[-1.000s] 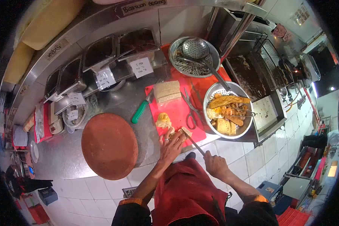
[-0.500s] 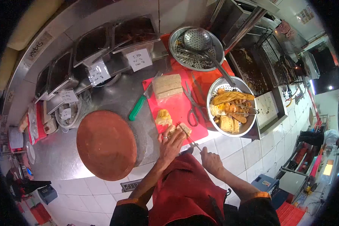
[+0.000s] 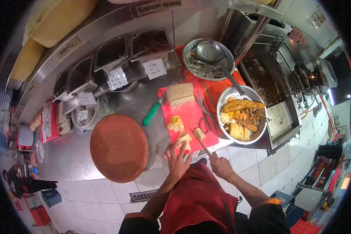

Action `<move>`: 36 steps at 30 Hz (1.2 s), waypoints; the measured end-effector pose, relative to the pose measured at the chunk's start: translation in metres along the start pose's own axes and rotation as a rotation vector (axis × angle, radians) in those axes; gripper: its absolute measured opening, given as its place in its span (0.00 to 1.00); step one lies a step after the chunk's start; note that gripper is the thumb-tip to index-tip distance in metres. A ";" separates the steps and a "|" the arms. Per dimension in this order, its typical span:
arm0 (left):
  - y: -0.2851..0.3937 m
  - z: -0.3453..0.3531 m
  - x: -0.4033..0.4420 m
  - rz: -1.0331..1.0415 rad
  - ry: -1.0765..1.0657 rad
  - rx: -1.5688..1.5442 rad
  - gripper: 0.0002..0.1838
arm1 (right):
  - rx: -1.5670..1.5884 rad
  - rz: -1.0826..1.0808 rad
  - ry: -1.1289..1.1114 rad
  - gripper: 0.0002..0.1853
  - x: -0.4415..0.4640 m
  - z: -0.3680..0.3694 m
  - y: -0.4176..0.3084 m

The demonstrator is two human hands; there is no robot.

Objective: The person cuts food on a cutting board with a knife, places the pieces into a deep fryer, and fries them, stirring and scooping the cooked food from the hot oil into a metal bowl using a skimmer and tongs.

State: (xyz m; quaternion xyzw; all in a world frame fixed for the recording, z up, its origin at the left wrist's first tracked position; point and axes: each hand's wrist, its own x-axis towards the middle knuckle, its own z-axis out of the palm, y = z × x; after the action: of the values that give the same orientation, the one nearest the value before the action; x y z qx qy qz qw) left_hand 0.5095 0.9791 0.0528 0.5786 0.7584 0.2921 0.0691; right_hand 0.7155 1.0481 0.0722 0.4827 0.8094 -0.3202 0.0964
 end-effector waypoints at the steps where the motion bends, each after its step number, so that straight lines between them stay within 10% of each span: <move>1: 0.003 -0.002 0.006 0.031 -0.018 0.046 0.33 | -0.007 0.012 -0.009 0.15 -0.005 -0.007 -0.002; 14: 0.008 0.015 0.058 0.024 0.039 -0.045 0.09 | -0.080 -0.041 0.036 0.13 -0.037 -0.032 0.000; 36: -0.002 0.015 0.060 0.009 -0.001 -0.090 0.10 | -0.252 -0.083 0.055 0.18 -0.003 0.006 0.001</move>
State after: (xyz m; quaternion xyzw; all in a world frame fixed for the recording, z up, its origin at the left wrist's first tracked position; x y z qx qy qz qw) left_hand 0.4956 1.0390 0.0537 0.5784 0.7418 0.3262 0.0941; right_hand 0.7171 1.0427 0.0687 0.4413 0.8650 -0.2063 0.1206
